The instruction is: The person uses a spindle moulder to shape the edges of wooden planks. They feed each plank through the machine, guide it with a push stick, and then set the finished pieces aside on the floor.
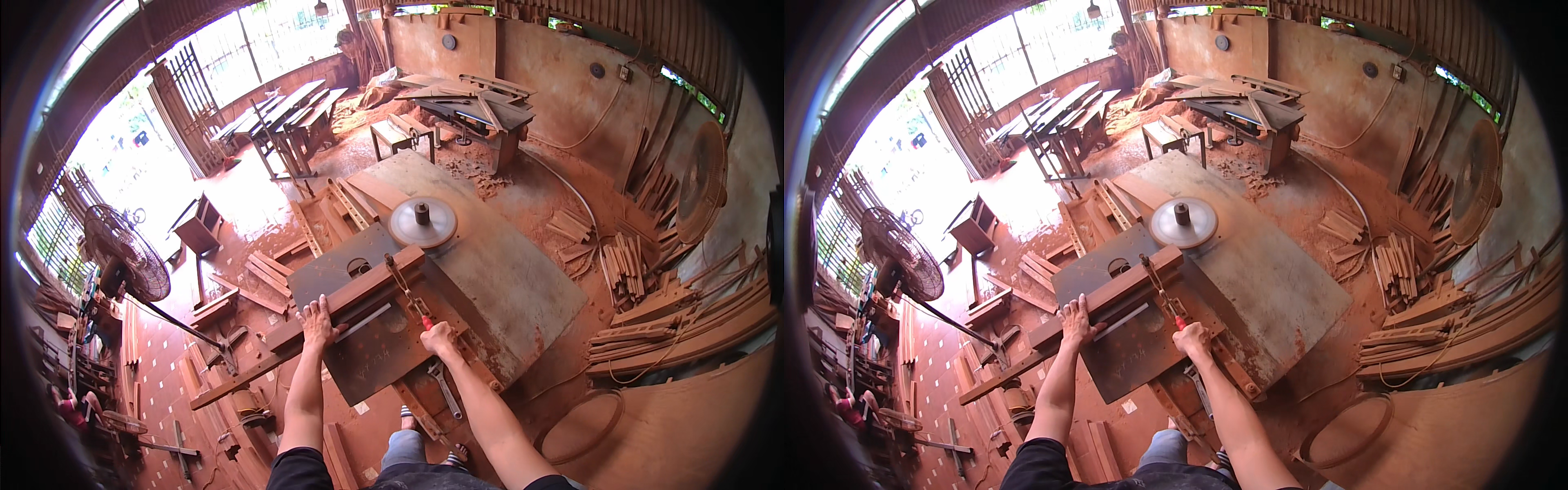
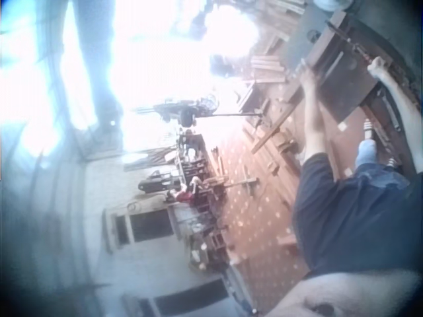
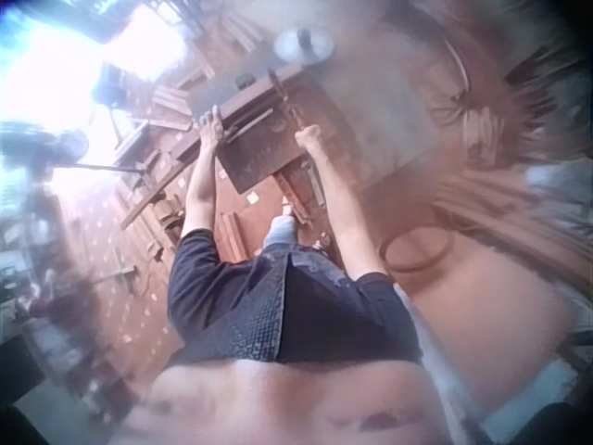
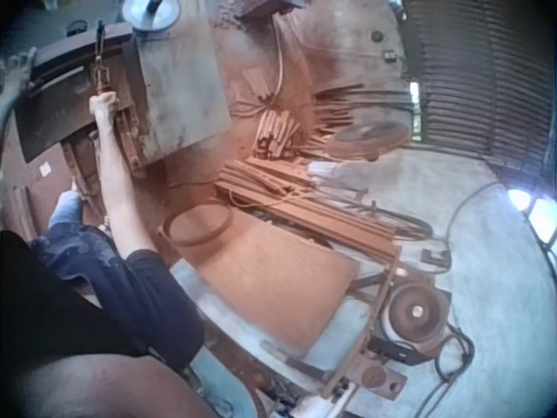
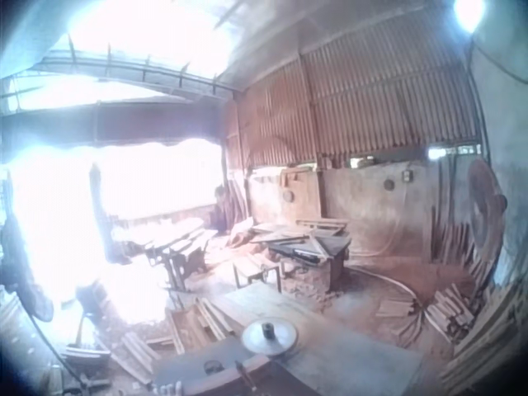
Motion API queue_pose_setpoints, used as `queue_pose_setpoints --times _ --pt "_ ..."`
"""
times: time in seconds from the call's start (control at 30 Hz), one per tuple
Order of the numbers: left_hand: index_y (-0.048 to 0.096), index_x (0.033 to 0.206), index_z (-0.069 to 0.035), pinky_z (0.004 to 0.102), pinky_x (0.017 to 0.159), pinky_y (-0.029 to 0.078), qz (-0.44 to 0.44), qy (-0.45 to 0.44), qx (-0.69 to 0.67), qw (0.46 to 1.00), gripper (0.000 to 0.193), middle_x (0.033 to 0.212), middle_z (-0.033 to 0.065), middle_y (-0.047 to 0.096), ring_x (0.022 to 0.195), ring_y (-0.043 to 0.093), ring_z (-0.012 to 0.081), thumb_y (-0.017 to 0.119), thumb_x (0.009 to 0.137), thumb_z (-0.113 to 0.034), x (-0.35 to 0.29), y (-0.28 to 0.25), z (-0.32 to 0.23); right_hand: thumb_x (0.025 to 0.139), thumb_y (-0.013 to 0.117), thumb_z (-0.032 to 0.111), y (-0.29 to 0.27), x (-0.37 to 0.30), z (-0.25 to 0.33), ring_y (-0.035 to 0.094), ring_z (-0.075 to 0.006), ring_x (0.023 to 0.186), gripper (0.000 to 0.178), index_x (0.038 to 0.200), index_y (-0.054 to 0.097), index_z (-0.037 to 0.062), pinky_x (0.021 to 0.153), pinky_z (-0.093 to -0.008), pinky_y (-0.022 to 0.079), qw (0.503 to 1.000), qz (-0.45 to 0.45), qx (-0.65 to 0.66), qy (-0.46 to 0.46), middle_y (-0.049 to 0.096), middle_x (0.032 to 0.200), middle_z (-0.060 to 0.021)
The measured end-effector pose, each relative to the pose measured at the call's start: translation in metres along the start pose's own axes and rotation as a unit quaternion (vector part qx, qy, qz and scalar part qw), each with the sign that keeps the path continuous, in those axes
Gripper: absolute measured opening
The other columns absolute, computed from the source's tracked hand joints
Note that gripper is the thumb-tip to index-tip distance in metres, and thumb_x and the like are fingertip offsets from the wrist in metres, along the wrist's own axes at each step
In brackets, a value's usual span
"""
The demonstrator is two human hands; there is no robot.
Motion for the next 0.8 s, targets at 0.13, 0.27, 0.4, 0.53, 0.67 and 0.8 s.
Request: queue_pose_setpoints --times 0.13,0.27,0.4,0.53,0.67,0.8 --pt "0.025 0.166 -0.006 0.0644 0.120 0.025 -0.017 0.008 0.012 1.000 0.123 0.147 0.0175 0.042 0.141 0.039 0.0395 0.088 0.075 -0.062 0.002 0.003 0.005 0.085 0.069 0.027 0.001 0.001 0.005 0.072 -0.0465 0.116 0.034 0.097 0.079 -0.0044 0.101 -0.0480 0.058 1.000 0.008 -0.018 0.006 0.074 0.110 -0.0363" --pt "0.024 0.166 -0.007 0.0661 0.121 0.024 -0.012 0.005 0.009 1.000 0.123 0.148 0.0169 0.042 0.142 0.039 0.0397 0.088 0.075 -0.061 0.006 0.002 0.003 0.084 0.069 0.028 0.003 0.008 0.004 0.072 -0.0463 0.115 0.036 0.098 0.079 -0.0043 0.102 -0.0477 0.058 1.000 0.001 -0.024 0.000 0.074 0.112 -0.0359" --pt "0.023 0.166 -0.008 0.0697 0.124 0.022 0.000 0.002 0.002 1.000 0.124 0.151 0.0159 0.041 0.145 0.038 0.0403 0.089 0.075 -0.059 0.009 0.000 0.002 0.084 0.069 0.028 0.007 0.015 0.002 0.072 -0.0463 0.115 0.038 0.099 0.079 -0.0042 0.102 -0.0475 0.058 1.000 0.002 -0.021 -0.008 0.074 0.112 -0.0358" --pt "0.023 0.166 -0.009 0.0704 0.123 0.022 -0.006 0.003 -0.003 1.000 0.123 0.150 0.0159 0.041 0.144 0.038 0.0402 0.090 0.075 -0.058 0.010 0.002 0.004 0.084 0.068 0.028 0.008 0.014 0.003 0.072 -0.0466 0.114 0.037 0.099 0.079 -0.0043 0.101 -0.0475 0.058 1.000 0.004 -0.012 -0.014 0.074 0.112 -0.0356" --pt "0.024 0.165 -0.010 0.0712 0.123 0.022 -0.015 0.003 0.001 1.000 0.122 0.149 0.0160 0.041 0.144 0.039 0.0402 0.090 0.075 -0.057 0.010 0.004 0.004 0.085 0.066 0.024 0.007 0.012 0.005 0.072 -0.0458 0.115 0.031 0.094 0.079 -0.0024 0.101 -0.0470 0.058 1.000 -0.002 0.008 -0.013 0.073 0.110 -0.0366" --pt "0.023 0.166 -0.009 0.0715 0.122 0.022 -0.013 0.007 0.005 1.000 0.122 0.150 0.0160 0.041 0.144 0.039 0.0402 0.090 0.075 -0.058 0.014 0.005 0.007 0.085 0.066 0.024 0.006 0.012 0.008 0.072 -0.0467 0.114 0.033 0.094 0.078 -0.0045 0.100 -0.0478 0.058 1.000 0.001 0.005 -0.020 0.073 0.109 -0.0372"
Point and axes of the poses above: each hand's wrist, its own x-axis towards the middle knuckle, its own y-axis out of the palm, z = x × y, the point moved 3 cm from there along x, towards the middle knuckle
